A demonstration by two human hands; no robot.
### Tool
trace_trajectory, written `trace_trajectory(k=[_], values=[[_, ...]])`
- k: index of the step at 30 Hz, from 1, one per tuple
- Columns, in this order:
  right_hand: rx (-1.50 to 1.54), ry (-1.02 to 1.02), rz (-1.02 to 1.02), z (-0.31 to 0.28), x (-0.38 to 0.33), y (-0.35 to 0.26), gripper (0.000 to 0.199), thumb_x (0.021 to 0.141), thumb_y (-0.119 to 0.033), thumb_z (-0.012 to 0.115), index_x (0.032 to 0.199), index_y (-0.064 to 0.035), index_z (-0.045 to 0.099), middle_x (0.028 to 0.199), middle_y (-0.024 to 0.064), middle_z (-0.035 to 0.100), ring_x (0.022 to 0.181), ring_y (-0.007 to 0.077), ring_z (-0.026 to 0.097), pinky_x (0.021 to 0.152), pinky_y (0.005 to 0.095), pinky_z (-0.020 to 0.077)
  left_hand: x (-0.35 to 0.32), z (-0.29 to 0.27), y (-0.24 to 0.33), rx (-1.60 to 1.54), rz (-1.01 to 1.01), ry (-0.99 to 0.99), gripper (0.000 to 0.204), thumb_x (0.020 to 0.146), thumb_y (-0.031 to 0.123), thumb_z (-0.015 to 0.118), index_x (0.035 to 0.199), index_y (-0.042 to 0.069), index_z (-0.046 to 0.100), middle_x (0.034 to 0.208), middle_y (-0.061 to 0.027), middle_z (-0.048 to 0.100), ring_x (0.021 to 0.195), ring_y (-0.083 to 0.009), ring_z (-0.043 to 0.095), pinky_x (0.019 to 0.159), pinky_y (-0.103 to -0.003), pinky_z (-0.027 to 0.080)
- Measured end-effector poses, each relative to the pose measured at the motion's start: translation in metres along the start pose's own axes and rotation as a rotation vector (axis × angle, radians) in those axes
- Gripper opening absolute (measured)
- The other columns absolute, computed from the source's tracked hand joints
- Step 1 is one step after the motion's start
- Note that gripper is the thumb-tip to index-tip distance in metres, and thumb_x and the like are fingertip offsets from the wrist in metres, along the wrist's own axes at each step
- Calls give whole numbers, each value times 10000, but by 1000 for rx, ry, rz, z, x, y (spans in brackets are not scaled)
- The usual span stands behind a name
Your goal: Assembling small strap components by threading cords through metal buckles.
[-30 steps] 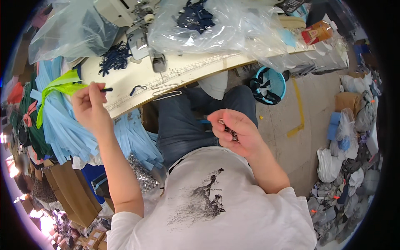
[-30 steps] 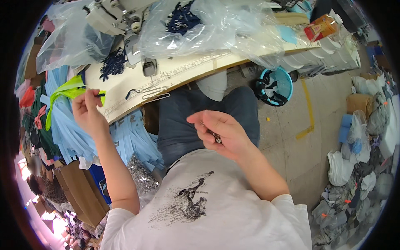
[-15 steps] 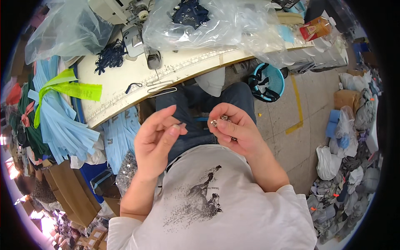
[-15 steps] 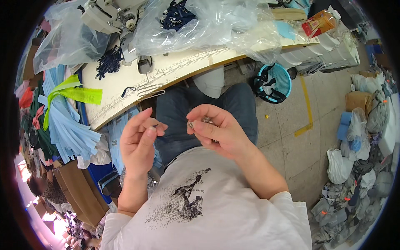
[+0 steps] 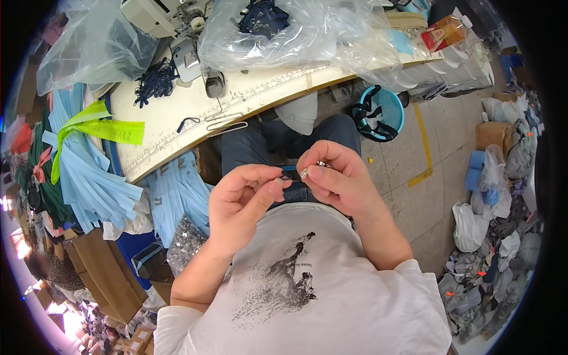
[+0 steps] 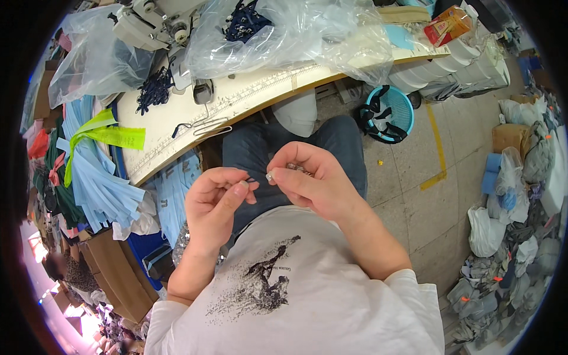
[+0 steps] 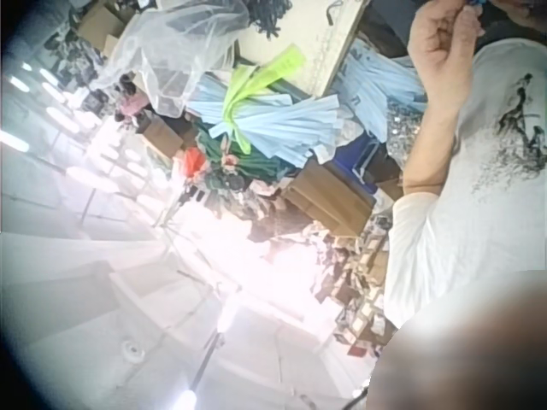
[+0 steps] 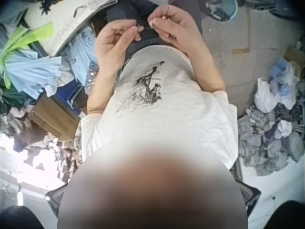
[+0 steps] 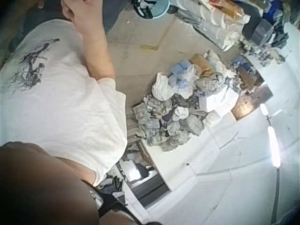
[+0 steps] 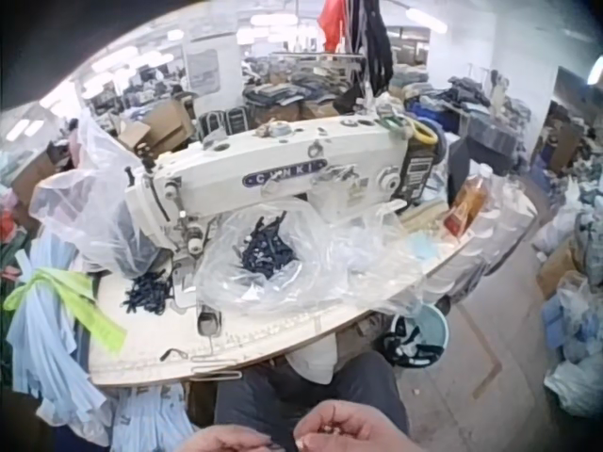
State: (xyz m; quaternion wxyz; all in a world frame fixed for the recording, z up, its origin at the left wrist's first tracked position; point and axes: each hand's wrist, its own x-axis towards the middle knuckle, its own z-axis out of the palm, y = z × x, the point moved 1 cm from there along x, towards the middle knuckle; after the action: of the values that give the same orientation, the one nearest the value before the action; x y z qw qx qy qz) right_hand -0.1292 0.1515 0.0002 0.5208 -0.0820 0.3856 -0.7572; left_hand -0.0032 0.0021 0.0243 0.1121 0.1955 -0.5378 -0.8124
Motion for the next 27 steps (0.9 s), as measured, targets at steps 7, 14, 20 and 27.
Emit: trace_trajectory(k=[7, 14, 20, 27], values=[[-79, 7, 36, 5, -2, -7, 129, 923, -91, 609, 1033, -26, 626, 741, -36, 580, 493, -9, 350, 411, 175, 233, 3, -3, 0, 95, 110, -81, 137, 865, -94, 597, 992, -47, 620, 1011, -128, 614, 854, -157, 604, 727, -249, 513], [-149, -17, 31, 10, -4, -9, 157, 930, -91, 605, 1063, -26, 656, 697, -63, 548, 500, -17, 343, 422, 176, 231, 1, 5, 6, 98, 139, 0, 213, 805, -154, 627, 991, -52, 619, 1004, -106, 627, 908, -145, 607, 800, -243, 486], [-272, -10, 13, 12, -4, -12, 152, 927, -85, 611, 1054, -29, 673, 755, -57, 566, 563, -10, 395, 472, 171, 281, 4, 1, 4, 323, 267, -71, 244, 795, -158, 616, 1005, -42, 572, 948, -112, 631, 870, -152, 606, 744, -239, 499], [-703, -59, -281, 13, 0, -14, 173, 900, -46, 622, 1062, -18, 674, 920, 32, 617, 830, 91, 565, 711, 225, 449, 3, 1, 10, 499, 271, -55, 224, 777, -147, 647, 971, -45, 597, 932, -101, 640, 838, -137, 615, 749, -240, 501]])
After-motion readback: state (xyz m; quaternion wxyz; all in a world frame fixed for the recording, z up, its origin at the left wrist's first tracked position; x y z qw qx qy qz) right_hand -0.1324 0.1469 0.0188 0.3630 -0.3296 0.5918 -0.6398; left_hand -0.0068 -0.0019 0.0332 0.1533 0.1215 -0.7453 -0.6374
